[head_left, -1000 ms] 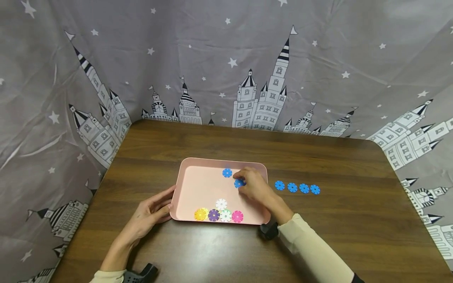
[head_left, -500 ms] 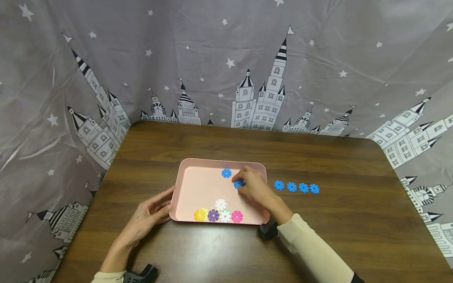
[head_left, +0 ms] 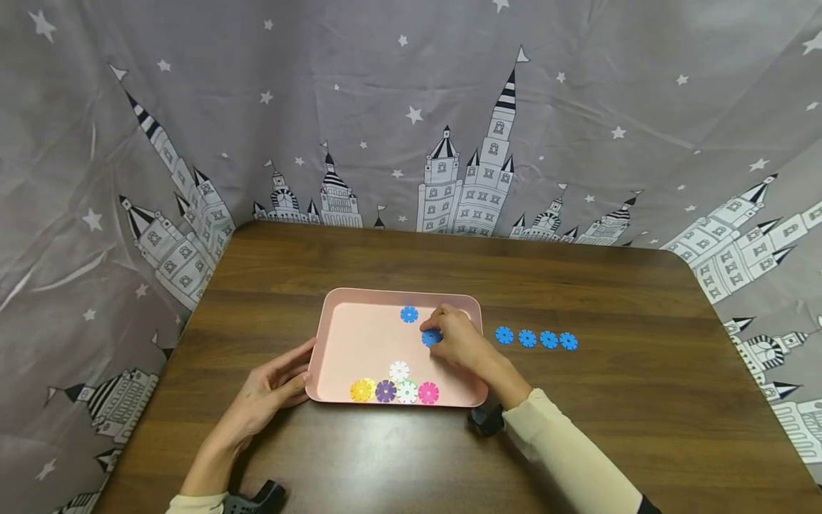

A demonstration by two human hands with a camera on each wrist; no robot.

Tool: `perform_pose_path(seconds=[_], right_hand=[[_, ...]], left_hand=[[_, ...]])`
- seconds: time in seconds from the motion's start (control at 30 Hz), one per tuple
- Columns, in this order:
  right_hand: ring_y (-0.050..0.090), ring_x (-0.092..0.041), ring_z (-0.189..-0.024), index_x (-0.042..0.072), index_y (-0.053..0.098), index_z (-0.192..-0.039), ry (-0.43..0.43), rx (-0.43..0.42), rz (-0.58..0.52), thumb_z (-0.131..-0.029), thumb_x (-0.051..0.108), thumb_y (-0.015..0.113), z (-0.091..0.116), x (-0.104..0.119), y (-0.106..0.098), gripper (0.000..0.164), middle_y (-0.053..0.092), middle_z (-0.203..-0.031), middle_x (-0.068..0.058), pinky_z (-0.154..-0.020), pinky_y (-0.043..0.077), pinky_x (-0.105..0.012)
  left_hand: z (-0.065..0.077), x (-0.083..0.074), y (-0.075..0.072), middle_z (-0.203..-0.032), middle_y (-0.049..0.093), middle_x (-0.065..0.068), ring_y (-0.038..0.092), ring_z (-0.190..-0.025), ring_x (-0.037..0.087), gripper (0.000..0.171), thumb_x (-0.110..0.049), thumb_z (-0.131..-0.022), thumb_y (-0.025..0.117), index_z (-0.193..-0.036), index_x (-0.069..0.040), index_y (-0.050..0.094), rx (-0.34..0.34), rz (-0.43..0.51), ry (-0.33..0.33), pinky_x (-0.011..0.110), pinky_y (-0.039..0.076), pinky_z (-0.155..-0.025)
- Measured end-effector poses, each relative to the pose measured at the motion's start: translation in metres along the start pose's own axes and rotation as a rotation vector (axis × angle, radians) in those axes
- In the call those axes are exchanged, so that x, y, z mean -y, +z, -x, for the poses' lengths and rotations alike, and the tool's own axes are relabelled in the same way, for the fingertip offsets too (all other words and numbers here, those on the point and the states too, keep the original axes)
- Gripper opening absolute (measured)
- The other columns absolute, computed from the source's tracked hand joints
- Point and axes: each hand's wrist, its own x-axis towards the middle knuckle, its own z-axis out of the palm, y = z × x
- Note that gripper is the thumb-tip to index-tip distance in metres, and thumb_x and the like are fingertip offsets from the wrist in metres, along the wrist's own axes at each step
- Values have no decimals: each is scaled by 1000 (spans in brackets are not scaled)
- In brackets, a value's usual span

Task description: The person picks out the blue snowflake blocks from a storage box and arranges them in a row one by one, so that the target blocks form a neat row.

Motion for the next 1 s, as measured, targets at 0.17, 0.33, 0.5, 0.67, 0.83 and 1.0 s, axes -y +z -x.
perform_pose_path(seconds=[0.17, 0.33, 0.5, 0.67, 0.83, 1.0], right_hand=[[59, -22, -90, 0, 76, -103, 5, 4, 13, -73, -3, 79, 3, -1, -2, 30, 60, -98, -9, -81, 53, -32], [56, -19, -87, -1, 74, -108, 27, -12, -38, -76, -2, 77, 9, -6, -11, 32, 59, -101, -9, -75, 51, -27], [58, -19, -81, -1, 74, -108, 64, -55, -83, -78, -2, 76, 17, -15, -22, 30, 58, -98, -8, -67, 52, -25], [62, -22, -85, -2, 75, -103, 71, -74, -113, -78, -7, 73, 22, -22, -28, 26, 58, -94, -9, -74, 56, -30], [61, -21, -86, -2, 74, -105, 61, -39, -74, -77, -6, 75, 20, -21, -27, 29, 59, -98, -9, -75, 55, -31], [60, -20, -87, 0, 73, -108, 80, 20, 24, -77, 3, 82, 18, -18, -24, 32, 62, -105, -10, -81, 56, -34]], left_hand=[[-1, 0, 1, -146, 42, 29, 58, -115, 10, 58, -9, -98, 61, -150, -1, 37, -12, -21, -21, 34, 56, -84], [-1, 0, 0, -146, 41, 28, 58, -113, 5, 58, -9, -98, 61, -150, -1, 37, -13, -30, -18, 33, 56, -83], [-1, 0, -2, -147, 40, 28, 57, -113, 2, 58, -11, -99, 60, -150, -1, 36, -4, -42, -9, 31, 56, -83], [1, -1, -3, -148, 38, 27, 57, -114, 1, 57, -12, -99, 59, -150, -1, 36, -2, -54, 6, 30, 56, -83], [0, -1, -2, -148, 39, 28, 57, -113, 1, 58, -12, -99, 60, -151, -1, 36, -3, -56, 0, 30, 56, -83], [-1, -1, 1, -148, 39, 28, 58, -113, 1, 58, -11, -99, 61, -150, -1, 36, -6, -58, -11, 31, 56, -83]])
